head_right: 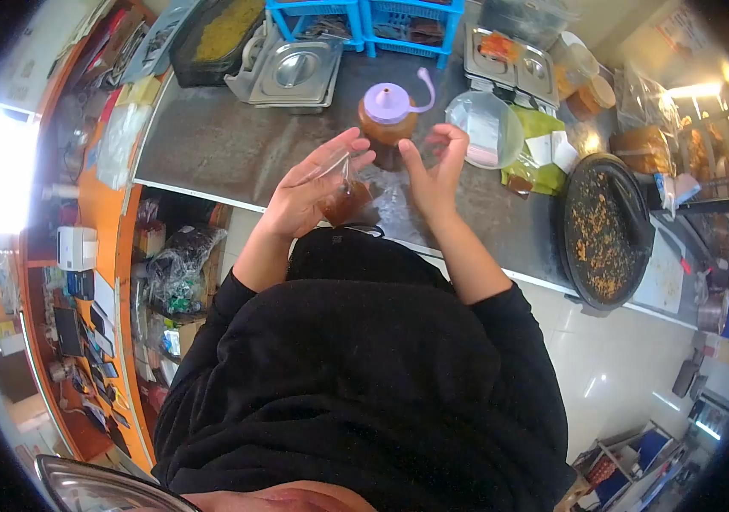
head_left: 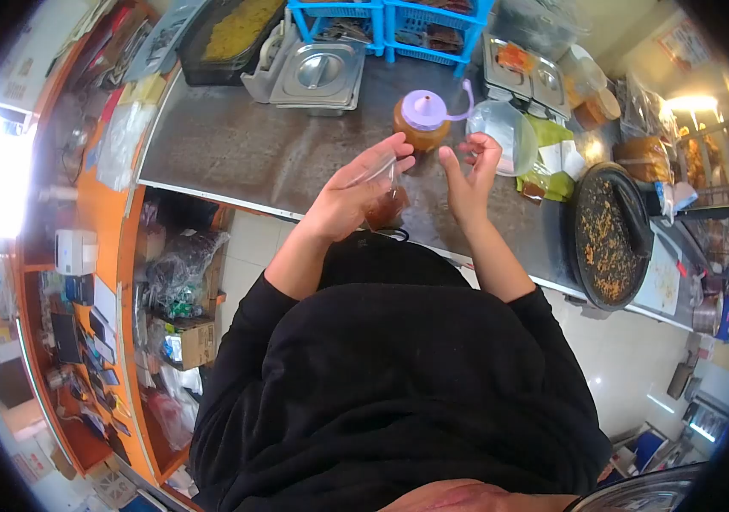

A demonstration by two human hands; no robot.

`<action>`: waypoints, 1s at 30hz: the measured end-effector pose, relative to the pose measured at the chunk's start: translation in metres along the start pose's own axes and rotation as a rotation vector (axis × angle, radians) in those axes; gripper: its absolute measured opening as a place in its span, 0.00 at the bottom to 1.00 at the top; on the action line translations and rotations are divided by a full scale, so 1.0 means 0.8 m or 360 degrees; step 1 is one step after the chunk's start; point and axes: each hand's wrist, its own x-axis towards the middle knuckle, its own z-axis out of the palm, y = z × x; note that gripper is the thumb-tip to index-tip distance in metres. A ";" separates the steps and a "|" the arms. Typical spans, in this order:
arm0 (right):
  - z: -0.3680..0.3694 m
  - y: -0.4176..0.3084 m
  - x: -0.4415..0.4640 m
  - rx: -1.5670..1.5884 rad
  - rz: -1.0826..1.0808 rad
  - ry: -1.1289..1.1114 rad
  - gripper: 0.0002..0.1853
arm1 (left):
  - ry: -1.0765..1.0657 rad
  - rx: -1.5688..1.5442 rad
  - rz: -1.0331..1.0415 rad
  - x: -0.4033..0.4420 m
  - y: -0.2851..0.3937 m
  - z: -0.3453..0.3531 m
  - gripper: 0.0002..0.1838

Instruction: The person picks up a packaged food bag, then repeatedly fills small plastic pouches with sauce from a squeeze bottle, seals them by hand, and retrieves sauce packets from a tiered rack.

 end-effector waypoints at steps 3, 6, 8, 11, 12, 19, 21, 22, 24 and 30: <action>-0.041 -0.066 -0.004 0.0326 0.0151 -0.1072 0.23 | -0.0316 0.0342 0.0014 0.010 -0.015 0.009 0.33; -0.059 -0.084 -0.012 0.0641 0.0423 -0.0924 0.07 | -0.0344 0.0496 0.0022 0.022 -0.020 0.039 0.32; -0.077 -0.088 -0.009 0.0627 0.0459 -0.0815 0.05 | -0.0180 0.0589 -0.0001 0.028 -0.025 0.054 0.27; -0.105 -0.088 -0.005 0.0454 0.0376 -0.0657 0.04 | 0.0128 0.0706 -0.0071 0.033 -0.048 0.059 0.16; -0.113 -0.082 -0.006 0.0441 0.0339 -0.0606 0.04 | 0.0206 0.0648 -0.0091 0.033 -0.059 0.062 0.13; -0.152 -0.071 -0.008 0.0381 0.0229 -0.0508 0.06 | 0.0350 0.0997 0.0203 0.044 -0.108 0.093 0.04; -0.163 -0.066 -0.005 0.0316 0.0235 -0.0637 0.06 | 0.0331 0.1070 0.0207 0.046 -0.113 0.109 0.05; -0.168 -0.063 -0.005 0.0282 0.0239 -0.0700 0.06 | 0.0320 0.1105 0.0208 0.048 -0.114 0.117 0.05; -0.177 -0.060 -0.004 0.0305 0.0228 -0.0676 0.06 | 0.0295 0.1269 0.0306 0.053 -0.121 0.127 0.05; -0.216 -0.030 -0.006 0.0191 0.0313 -0.0603 0.04 | 0.0288 0.1269 0.0226 0.071 -0.148 0.139 0.06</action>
